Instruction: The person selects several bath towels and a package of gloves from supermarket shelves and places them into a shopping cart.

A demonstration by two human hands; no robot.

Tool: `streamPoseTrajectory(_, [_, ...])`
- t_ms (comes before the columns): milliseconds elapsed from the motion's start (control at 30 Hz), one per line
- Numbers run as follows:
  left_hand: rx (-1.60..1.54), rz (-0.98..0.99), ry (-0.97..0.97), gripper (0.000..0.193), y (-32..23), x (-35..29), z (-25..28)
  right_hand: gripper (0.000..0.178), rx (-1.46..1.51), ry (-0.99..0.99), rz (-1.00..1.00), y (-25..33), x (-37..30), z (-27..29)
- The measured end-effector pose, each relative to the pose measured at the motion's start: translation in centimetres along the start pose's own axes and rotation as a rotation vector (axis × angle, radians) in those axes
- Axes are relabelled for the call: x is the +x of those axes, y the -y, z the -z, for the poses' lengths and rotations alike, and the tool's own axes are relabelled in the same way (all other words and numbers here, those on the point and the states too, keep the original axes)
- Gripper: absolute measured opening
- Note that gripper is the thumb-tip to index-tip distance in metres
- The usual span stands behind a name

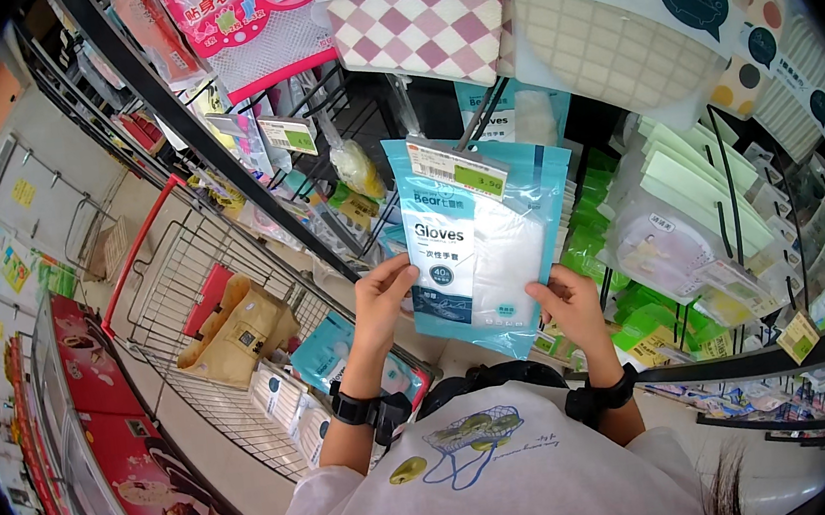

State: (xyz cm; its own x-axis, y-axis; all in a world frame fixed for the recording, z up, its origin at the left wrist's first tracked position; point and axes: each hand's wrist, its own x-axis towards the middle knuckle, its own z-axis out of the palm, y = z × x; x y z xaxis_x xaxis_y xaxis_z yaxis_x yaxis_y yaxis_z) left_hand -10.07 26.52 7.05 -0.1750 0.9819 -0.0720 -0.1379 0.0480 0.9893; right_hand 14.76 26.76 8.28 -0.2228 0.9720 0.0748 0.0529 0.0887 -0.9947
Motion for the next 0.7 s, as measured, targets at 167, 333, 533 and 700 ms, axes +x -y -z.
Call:
streamPoseTrajectory(167, [-0.022, -0.013, 0.018, 0.025, -0.2, 0.0, -0.6, 0.018, -0.003, 0.0, -0.031, -0.1, 0.2, 0.4])
streamPoseTrajectory(333, [-0.064, -0.023, -0.008, 0.026, 0.0, 0.1, -0.4, 0.018, 0.053, 0.012, -0.013, 0.9, 0.3, 0.2])
streamPoseTrajectory(533, [-0.035, 0.019, -0.011, 0.027, 0.0, 0.7, -0.8, 0.017, 0.026, 0.013, -0.012, 0.4, 0.4, 0.7])
streamPoseTrajectory(700, [-0.037, 0.002, -0.001, 0.026, 0.9, 1.4, -1.4, 0.017, -0.087, 0.011, 0.065, 0.9, 0.2, 1.4])
